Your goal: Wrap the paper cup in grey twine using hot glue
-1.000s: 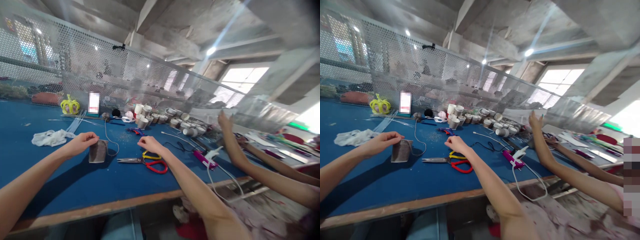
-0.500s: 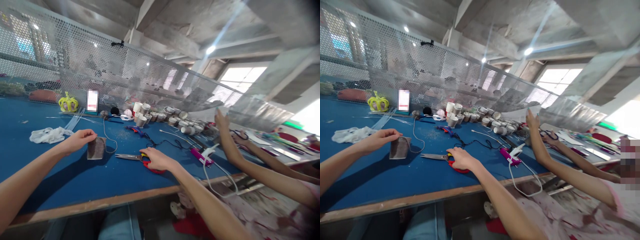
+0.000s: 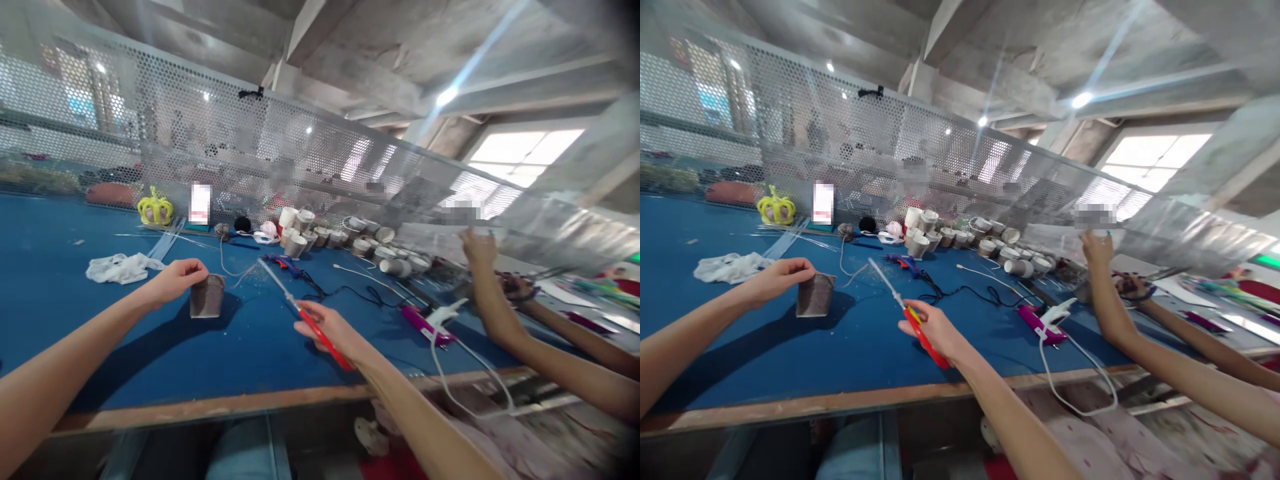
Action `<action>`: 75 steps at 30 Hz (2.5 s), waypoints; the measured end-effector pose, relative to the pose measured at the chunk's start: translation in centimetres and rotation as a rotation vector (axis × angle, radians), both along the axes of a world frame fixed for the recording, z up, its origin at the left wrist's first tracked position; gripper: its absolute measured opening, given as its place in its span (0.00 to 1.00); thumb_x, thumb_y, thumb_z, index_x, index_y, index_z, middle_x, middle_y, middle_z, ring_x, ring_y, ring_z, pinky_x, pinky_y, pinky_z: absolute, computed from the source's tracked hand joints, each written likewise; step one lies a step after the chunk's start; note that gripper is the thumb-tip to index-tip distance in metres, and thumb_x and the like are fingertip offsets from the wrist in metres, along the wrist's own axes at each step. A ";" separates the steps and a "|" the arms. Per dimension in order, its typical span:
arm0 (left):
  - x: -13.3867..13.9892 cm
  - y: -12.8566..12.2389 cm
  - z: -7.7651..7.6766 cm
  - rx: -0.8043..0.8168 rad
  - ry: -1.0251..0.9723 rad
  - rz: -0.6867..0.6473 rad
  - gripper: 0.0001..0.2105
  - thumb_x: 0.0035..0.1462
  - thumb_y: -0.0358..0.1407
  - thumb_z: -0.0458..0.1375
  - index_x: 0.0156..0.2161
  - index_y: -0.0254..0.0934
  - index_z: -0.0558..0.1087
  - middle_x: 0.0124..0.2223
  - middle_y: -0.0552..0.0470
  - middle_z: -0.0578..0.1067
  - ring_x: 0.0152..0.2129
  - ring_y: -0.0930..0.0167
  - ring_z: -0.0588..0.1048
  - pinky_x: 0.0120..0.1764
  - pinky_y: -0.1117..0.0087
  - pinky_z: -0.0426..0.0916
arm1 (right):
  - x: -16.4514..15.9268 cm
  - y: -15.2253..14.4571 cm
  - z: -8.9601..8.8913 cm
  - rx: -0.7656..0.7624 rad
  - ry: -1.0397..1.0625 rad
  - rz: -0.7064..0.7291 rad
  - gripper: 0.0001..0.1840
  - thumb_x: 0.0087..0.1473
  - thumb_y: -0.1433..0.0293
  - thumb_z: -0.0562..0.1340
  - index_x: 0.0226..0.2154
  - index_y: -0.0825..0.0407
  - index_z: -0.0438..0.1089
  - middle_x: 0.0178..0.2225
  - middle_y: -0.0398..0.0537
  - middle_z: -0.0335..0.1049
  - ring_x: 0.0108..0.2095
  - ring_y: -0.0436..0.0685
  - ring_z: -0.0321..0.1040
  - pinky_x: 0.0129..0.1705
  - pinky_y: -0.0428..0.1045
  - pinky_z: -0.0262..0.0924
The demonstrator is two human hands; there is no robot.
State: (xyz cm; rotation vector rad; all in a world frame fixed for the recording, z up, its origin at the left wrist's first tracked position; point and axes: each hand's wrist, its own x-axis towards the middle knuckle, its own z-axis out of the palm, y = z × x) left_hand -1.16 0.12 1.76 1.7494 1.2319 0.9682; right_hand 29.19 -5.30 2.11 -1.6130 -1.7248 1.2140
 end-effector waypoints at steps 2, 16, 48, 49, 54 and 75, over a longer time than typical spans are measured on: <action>0.1 0.1 -0.2 0.001 -0.035 0.011 0.11 0.45 0.42 0.51 0.24 0.35 0.65 0.23 0.57 0.65 0.23 0.74 0.64 0.29 0.74 0.58 | -0.5 -0.2 0.6 -0.013 0.192 0.002 0.27 0.45 0.58 0.58 0.47 0.49 0.55 0.20 0.36 0.54 0.14 0.42 0.44 0.15 0.41 0.44; 0.8 0.0 -0.8 -0.007 -0.147 -0.006 0.11 0.46 0.42 0.52 0.26 0.34 0.65 0.23 0.58 0.65 0.22 0.75 0.64 0.28 0.75 0.57 | -6.0 1.9 0.2 0.317 0.136 0.105 0.22 0.39 0.60 0.63 0.36 0.53 0.59 0.24 0.39 0.59 0.24 0.47 0.59 0.30 0.47 0.58; -0.3 1.4 -1.4 0.333 0.188 0.379 0.41 0.38 0.45 0.59 0.55 0.29 0.48 0.52 0.35 0.61 0.51 0.56 0.59 0.50 0.56 0.56 | -8.5 3.4 1.4 0.300 0.134 0.326 0.19 0.45 0.60 0.59 0.39 0.53 0.60 0.22 0.38 0.56 0.19 0.44 0.53 0.22 0.42 0.52; -0.5 1.5 -1.3 0.342 0.180 0.389 0.40 0.39 0.45 0.58 0.55 0.30 0.47 0.51 0.36 0.62 0.50 0.57 0.60 0.50 0.57 0.56 | -8.4 3.0 1.2 0.322 0.101 0.345 0.20 0.44 0.60 0.60 0.39 0.53 0.61 0.22 0.38 0.56 0.19 0.44 0.52 0.22 0.42 0.52; -0.4 0.9 -0.4 0.336 0.104 0.457 0.40 0.40 0.44 0.58 0.55 0.31 0.46 0.48 0.38 0.64 0.46 0.58 0.64 0.46 0.58 0.61 | -8.5 2.9 -0.7 0.423 -0.027 0.320 0.24 0.41 0.60 0.62 0.40 0.53 0.61 0.24 0.39 0.59 0.23 0.46 0.54 0.27 0.43 0.53; 1.6 -0.1 -0.6 0.012 -0.352 0.258 0.29 0.41 0.41 0.59 0.47 0.31 0.57 0.42 0.43 0.69 0.37 0.66 0.71 0.38 0.66 0.68 | -9.2 3.3 -1.8 0.670 -0.301 0.074 0.23 0.42 0.56 0.60 0.39 0.53 0.61 0.30 0.47 0.65 0.29 0.52 0.61 0.33 0.48 0.55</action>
